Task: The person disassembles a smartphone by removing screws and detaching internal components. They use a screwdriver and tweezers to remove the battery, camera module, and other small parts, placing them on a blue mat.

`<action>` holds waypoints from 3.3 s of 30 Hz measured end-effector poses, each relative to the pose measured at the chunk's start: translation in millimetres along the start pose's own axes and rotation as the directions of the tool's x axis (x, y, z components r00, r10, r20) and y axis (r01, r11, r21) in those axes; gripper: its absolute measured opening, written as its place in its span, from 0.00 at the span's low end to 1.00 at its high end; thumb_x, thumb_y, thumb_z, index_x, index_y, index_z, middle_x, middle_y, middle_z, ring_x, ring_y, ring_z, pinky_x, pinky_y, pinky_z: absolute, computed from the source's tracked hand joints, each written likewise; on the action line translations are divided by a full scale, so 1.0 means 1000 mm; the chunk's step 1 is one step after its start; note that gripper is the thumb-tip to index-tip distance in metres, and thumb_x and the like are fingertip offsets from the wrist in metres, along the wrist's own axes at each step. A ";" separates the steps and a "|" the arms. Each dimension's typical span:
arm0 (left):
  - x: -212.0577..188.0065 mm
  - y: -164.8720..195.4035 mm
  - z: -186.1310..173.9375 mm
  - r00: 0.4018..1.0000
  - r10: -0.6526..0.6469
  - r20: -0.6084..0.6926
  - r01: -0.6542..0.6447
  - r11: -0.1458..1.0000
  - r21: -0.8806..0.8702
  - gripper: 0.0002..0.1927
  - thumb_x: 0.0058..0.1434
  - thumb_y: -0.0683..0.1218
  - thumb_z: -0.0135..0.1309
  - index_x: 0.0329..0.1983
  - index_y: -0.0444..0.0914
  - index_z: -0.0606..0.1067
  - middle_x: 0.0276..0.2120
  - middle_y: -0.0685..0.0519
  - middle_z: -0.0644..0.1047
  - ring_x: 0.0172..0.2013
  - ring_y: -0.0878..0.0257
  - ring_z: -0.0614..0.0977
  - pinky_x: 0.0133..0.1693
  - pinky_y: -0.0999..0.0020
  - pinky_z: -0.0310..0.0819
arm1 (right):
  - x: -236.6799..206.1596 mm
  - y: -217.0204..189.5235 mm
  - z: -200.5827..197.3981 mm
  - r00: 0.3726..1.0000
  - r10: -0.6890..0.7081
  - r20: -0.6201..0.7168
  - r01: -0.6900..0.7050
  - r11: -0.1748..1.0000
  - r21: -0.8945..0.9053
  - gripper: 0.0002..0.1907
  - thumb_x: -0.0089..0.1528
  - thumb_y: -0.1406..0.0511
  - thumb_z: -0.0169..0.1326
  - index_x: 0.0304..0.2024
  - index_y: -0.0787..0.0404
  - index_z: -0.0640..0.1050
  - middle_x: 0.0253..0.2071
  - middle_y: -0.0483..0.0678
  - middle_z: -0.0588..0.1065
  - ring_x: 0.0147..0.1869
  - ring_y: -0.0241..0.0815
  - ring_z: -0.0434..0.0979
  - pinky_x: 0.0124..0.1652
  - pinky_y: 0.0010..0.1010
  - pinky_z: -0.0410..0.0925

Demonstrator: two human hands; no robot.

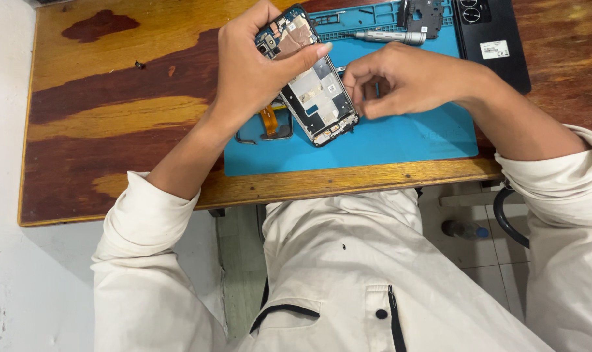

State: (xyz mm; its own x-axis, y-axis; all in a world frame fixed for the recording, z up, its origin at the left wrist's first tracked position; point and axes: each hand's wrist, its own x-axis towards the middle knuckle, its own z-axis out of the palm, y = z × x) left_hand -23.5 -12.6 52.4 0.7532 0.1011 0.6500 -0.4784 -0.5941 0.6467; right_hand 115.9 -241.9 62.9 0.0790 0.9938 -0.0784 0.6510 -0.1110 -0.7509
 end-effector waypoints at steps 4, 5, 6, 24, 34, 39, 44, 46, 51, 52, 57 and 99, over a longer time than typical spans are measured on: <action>0.000 0.000 0.000 1.000 -0.011 0.003 0.011 1.000 -0.013 0.18 0.63 0.47 0.75 0.34 0.36 0.74 0.29 0.56 0.81 0.30 0.75 0.79 0.33 0.78 0.73 | 0.000 -0.001 0.001 1.000 0.028 0.005 -0.028 1.000 -0.008 0.09 0.52 0.70 0.58 0.36 0.63 0.77 0.31 0.43 0.80 0.31 0.33 0.77 0.30 0.28 0.71; 0.000 0.000 0.000 1.000 -0.004 0.003 0.004 1.000 -0.013 0.18 0.63 0.47 0.75 0.34 0.36 0.75 0.29 0.56 0.81 0.31 0.75 0.80 0.33 0.78 0.73 | 0.000 -0.002 0.002 1.000 0.030 0.005 -0.030 1.000 -0.008 0.09 0.53 0.70 0.58 0.36 0.63 0.77 0.31 0.43 0.80 0.31 0.34 0.77 0.30 0.28 0.71; 0.000 0.000 0.000 1.000 0.003 0.003 -0.003 1.000 -0.013 0.18 0.64 0.46 0.75 0.35 0.36 0.75 0.30 0.55 0.81 0.31 0.75 0.80 0.33 0.78 0.74 | 0.000 -0.002 0.002 1.000 0.031 0.003 -0.031 0.999 -0.009 0.09 0.53 0.70 0.58 0.36 0.63 0.77 0.32 0.43 0.80 0.31 0.34 0.77 0.30 0.28 0.71; 0.004 -0.052 -0.034 0.812 -0.460 -0.359 0.229 0.818 -0.528 0.13 0.72 0.46 0.56 0.48 0.36 0.64 0.35 0.55 0.75 0.30 0.70 0.77 0.29 0.68 0.76 | -0.003 0.009 -0.007 0.973 -0.116 -0.200 0.117 0.993 -0.011 0.19 0.62 0.58 0.64 0.52 0.61 0.82 0.38 0.46 0.81 0.38 0.36 0.78 0.33 0.30 0.70; 0.002 -0.058 -0.032 0.867 -0.402 -0.295 0.197 0.820 -0.538 0.09 0.76 0.46 0.52 0.46 0.36 0.67 0.33 0.53 0.75 0.32 0.66 0.81 0.30 0.67 0.76 | 0.005 -0.016 0.012 0.981 -0.191 -0.043 0.163 0.915 -0.368 0.24 0.52 0.55 0.69 0.47 0.60 0.82 0.35 0.51 0.76 0.34 0.47 0.78 0.31 0.38 0.71; 0.003 -0.046 -0.029 0.865 -0.421 -0.272 0.225 0.811 -0.540 0.11 0.75 0.47 0.56 0.43 0.36 0.71 0.32 0.54 0.75 0.29 0.66 0.80 0.28 0.68 0.75 | 0.002 -0.014 0.006 0.996 0.082 -0.037 -0.088 0.972 -0.217 0.23 0.53 0.58 0.68 0.43 0.63 0.75 0.32 0.48 0.77 0.31 0.43 0.80 0.29 0.37 0.70; 0.003 -0.036 -0.030 0.885 -0.395 -0.248 0.211 0.813 -0.543 0.11 0.76 0.48 0.56 0.45 0.37 0.69 0.33 0.55 0.75 0.31 0.66 0.81 0.28 0.68 0.74 | 0.001 -0.001 0.002 0.953 -0.102 -0.284 0.116 0.993 0.035 0.13 0.63 0.65 0.63 0.45 0.64 0.74 0.33 0.46 0.79 0.32 0.35 0.78 0.32 0.26 0.72; 0.004 -0.035 -0.030 0.882 -0.398 -0.254 0.207 0.810 -0.549 0.11 0.75 0.49 0.56 0.46 0.37 0.70 0.33 0.54 0.75 0.30 0.66 0.81 0.28 0.69 0.74 | 0.000 0.005 0.000 0.899 -0.092 -0.428 0.174 0.972 0.156 0.12 0.67 0.68 0.61 0.50 0.64 0.74 0.35 0.46 0.79 0.34 0.34 0.78 0.33 0.24 0.72; 0.006 -0.034 -0.026 0.879 -0.398 -0.265 0.190 0.799 -0.570 0.11 0.73 0.49 0.57 0.44 0.37 0.70 0.31 0.56 0.74 0.29 0.68 0.79 0.27 0.69 0.72 | -0.001 0.018 -0.003 0.788 -0.075 -0.611 0.291 0.920 0.263 0.06 0.78 0.71 0.54 0.57 0.65 0.75 0.42 0.48 0.79 0.43 0.37 0.82 0.38 0.26 0.75; 0.005 -0.033 -0.026 0.887 -0.384 -0.255 0.183 0.802 -0.569 0.11 0.74 0.49 0.57 0.44 0.37 0.70 0.31 0.56 0.73 0.29 0.69 0.77 0.27 0.69 0.71 | -0.001 0.019 -0.003 0.785 -0.068 -0.616 0.294 0.916 0.274 0.06 0.78 0.71 0.54 0.57 0.65 0.75 0.42 0.48 0.79 0.44 0.38 0.82 0.39 0.26 0.75; 0.004 -0.033 -0.021 0.909 -0.327 -0.259 0.151 0.836 -0.528 0.12 0.75 0.49 0.58 0.42 0.37 0.71 0.32 0.58 0.71 0.31 0.72 0.72 0.31 0.72 0.70 | 0.000 0.022 -0.003 0.788 -0.044 -0.615 0.296 0.902 0.315 0.06 0.77 0.71 0.54 0.56 0.67 0.74 0.40 0.49 0.78 0.42 0.39 0.83 0.37 0.27 0.75; 0.001 -0.034 -0.022 0.905 -0.292 -0.308 0.095 0.847 -0.523 0.11 0.72 0.46 0.60 0.44 0.33 0.74 0.44 0.53 0.76 0.44 0.69 0.76 0.51 0.68 0.73 | -0.005 0.015 -0.002 0.782 -0.124 -0.611 0.266 0.953 0.148 0.06 0.77 0.71 0.57 0.55 0.64 0.77 0.30 0.43 0.73 0.29 0.27 0.73 0.27 0.18 0.66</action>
State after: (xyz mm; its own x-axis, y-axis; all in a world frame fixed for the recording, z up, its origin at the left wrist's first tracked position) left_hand -16.3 25.1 39.6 0.6826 0.5107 0.5227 -0.5698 -0.0760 0.8183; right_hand 126.9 -248.1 53.5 0.4423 0.7861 0.4318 0.5294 0.1598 -0.8332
